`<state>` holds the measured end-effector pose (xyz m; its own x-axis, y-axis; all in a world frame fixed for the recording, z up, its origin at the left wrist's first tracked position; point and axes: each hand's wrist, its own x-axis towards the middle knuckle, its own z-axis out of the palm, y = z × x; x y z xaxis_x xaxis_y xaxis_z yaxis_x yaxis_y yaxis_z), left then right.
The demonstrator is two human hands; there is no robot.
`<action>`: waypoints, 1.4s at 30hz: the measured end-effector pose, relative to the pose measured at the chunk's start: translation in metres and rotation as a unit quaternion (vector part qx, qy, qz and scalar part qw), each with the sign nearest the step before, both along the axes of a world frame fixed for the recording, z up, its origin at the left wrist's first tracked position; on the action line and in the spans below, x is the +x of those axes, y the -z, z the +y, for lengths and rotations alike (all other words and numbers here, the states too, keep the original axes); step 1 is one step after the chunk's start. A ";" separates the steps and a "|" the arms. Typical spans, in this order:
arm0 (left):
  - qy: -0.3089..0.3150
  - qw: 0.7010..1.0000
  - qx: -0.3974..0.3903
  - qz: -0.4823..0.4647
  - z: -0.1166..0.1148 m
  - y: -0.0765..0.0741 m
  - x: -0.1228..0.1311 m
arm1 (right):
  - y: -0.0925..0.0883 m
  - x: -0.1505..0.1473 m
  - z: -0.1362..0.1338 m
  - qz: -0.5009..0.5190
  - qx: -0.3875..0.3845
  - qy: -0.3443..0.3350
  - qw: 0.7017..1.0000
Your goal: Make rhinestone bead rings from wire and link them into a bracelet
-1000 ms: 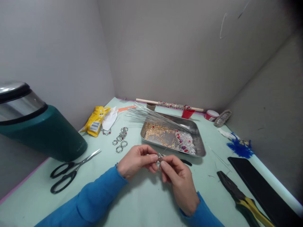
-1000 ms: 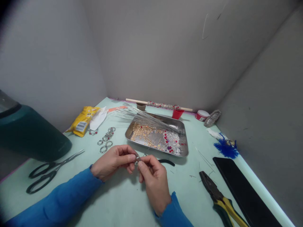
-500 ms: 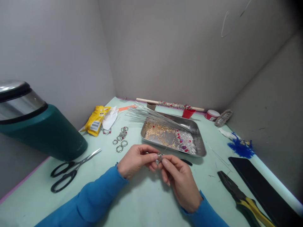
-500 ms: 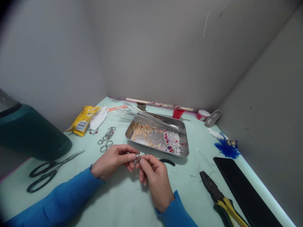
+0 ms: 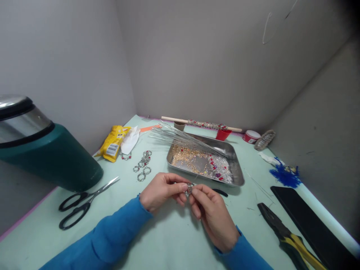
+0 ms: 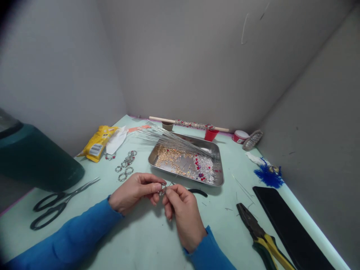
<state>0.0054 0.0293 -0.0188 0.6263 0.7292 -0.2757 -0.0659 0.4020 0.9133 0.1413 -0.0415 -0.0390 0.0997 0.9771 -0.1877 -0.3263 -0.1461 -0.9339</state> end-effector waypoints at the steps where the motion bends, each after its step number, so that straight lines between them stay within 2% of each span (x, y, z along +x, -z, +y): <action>1: 0.001 1.000 -0.007 -0.013 0.000 -0.001 0.000 | -0.001 0.000 0.000 0.014 -0.001 -0.001 1.000; 4: -0.003 0.999 -0.018 -0.049 0.001 -0.002 -0.002 | -0.002 0.000 0.000 0.038 0.005 0.000 0.999; 9: -0.003 0.999 -0.015 -0.048 0.001 0.000 -0.002 | -0.002 0.001 0.000 0.037 0.023 -0.013 0.999; 20: 0.056 0.996 -0.028 -0.057 0.000 0.004 -0.002 | -0.002 0.000 -0.001 0.106 0.015 -0.037 0.994; 26: 0.057 0.998 0.015 -0.013 0.001 0.002 -0.003 | -0.002 -0.001 0.000 0.130 0.016 -0.040 0.991; 31: 0.072 0.997 0.014 0.005 -0.001 0.000 -0.004 | -0.001 -0.001 -0.003 0.132 0.019 -0.065 0.989; 39: 0.094 0.991 -0.021 -0.095 -0.008 0.001 0.002 | -0.003 -0.005 -0.001 0.203 0.025 -0.065 0.977; 42: 0.084 0.991 -0.028 -0.097 -0.004 -0.001 0.000 | -0.003 -0.003 0.000 0.160 0.027 -0.066 0.984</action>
